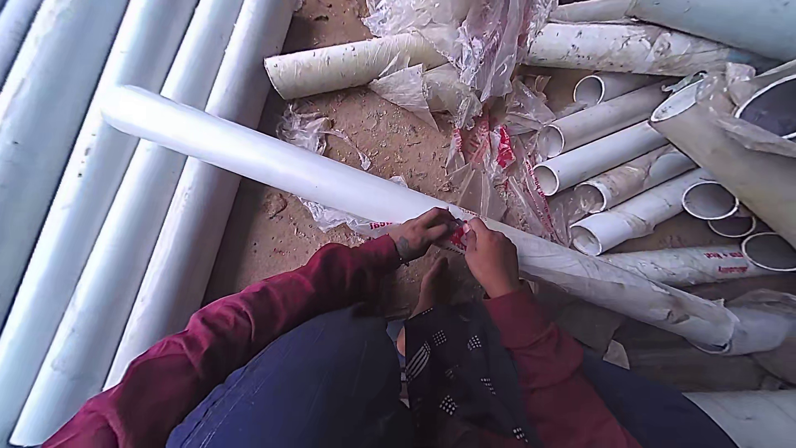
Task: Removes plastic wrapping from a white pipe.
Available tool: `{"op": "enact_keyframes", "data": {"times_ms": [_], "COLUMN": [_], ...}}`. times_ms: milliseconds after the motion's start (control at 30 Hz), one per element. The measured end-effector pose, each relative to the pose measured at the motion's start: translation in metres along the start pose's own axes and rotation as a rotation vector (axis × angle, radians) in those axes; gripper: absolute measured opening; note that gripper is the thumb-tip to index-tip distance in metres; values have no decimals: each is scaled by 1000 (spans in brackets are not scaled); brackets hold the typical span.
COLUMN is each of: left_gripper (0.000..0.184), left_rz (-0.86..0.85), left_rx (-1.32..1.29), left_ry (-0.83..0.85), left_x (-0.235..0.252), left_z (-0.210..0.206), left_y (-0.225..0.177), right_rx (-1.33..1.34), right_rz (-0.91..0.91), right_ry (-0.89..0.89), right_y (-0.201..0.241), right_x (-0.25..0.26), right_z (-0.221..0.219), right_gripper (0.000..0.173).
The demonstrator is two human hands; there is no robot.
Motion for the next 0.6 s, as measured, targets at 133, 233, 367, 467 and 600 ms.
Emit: {"op": "enact_keyframes", "data": {"times_ms": [133, 233, 367, 467, 600], "left_gripper": [12, 12, 11, 9, 13], "left_rz": [14, -4, -11, 0, 102], "left_rx": [52, 146, 77, -24, -179], "left_ry": [-64, -89, -71, -42, 69], "left_x": [-3, 1, 3, 0, 1], "left_z": [-1, 0, 2, 3, 9], "left_y": [0, 0, -1, -2, -11], "right_rx": [-44, -67, -100, -119, -201], "right_rz": [14, -10, -80, -88, -124], "right_ry": [-66, -80, 85, 182, 230], "right_y": [-1, -3, 3, 3, 3], "right_x": [-6, -6, -4, -7, -21], "right_z": [-9, -12, 4, 12, 8], "right_gripper": [28, 29, 28, 29, 31]}}
Point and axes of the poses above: each hand's wrist, its own x-axis towards the middle knuckle, its own z-axis out of the back of the hand, y = z × x, the point moved 1 cm from there along x, towards the middle knuckle, and after that the axes turned 10 degrees about y, right-handed, at the moved point
